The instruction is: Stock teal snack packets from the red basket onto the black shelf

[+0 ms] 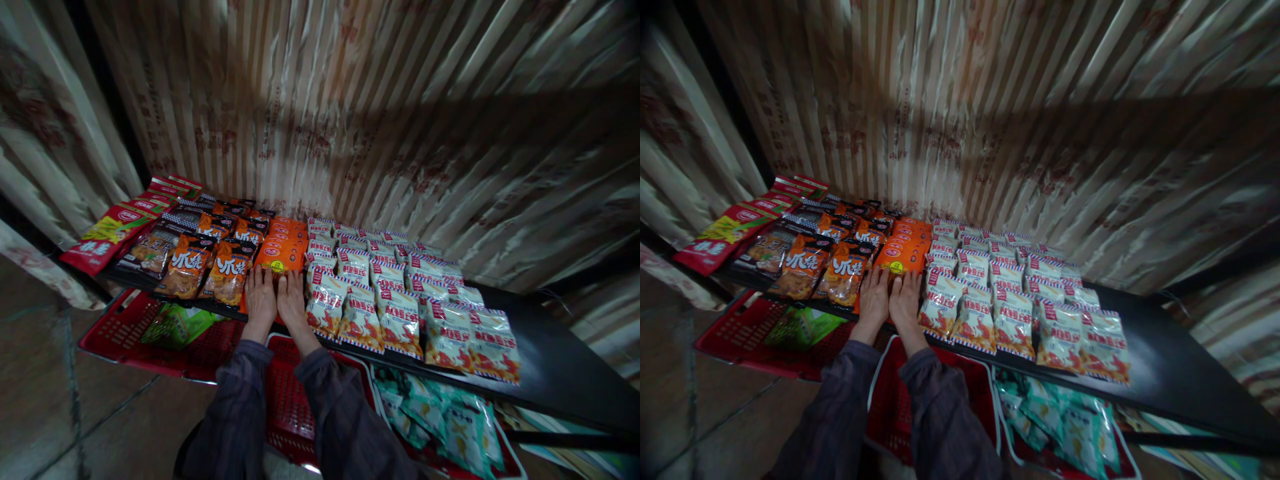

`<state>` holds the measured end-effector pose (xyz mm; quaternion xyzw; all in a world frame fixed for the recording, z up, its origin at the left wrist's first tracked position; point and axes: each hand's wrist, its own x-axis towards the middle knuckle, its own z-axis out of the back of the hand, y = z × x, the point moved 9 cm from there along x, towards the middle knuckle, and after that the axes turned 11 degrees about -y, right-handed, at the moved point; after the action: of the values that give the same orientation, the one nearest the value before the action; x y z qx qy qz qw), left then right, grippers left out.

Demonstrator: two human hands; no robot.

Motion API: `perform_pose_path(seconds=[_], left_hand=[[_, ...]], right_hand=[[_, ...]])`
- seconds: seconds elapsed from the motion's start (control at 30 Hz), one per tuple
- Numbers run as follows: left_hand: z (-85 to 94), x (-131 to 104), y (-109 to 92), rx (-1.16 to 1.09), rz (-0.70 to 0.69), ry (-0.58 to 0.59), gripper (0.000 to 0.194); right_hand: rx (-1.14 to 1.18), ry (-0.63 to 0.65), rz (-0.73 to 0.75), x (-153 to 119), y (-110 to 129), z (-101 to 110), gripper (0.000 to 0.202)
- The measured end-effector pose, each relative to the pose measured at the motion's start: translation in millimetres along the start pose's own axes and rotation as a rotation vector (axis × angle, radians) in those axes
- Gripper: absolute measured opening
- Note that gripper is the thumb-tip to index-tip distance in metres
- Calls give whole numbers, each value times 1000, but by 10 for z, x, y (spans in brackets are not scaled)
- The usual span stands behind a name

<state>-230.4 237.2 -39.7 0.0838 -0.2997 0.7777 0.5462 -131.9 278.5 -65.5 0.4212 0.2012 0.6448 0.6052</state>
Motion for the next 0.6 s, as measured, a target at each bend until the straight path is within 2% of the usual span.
perform_pose_path(seconds=[0.17, 0.4, 0.5, 0.6], left_hand=[[74, -6, -29, -37, -23, -25, 40], [-28, -105, -118, -117, -160, 64, 40], [-19, -131, -113, -115, -151, 73, 41], [47, -129, -96, -108, -118, 53, 42]], right_hand=[[43, -33, 48, -76, 123, 132, 67], [134, -38, -6, -340, 99, 189, 65], [135, -3, -60, -389, 43, 164, 68], [125, -11, -33, -405, 69, 203, 68]])
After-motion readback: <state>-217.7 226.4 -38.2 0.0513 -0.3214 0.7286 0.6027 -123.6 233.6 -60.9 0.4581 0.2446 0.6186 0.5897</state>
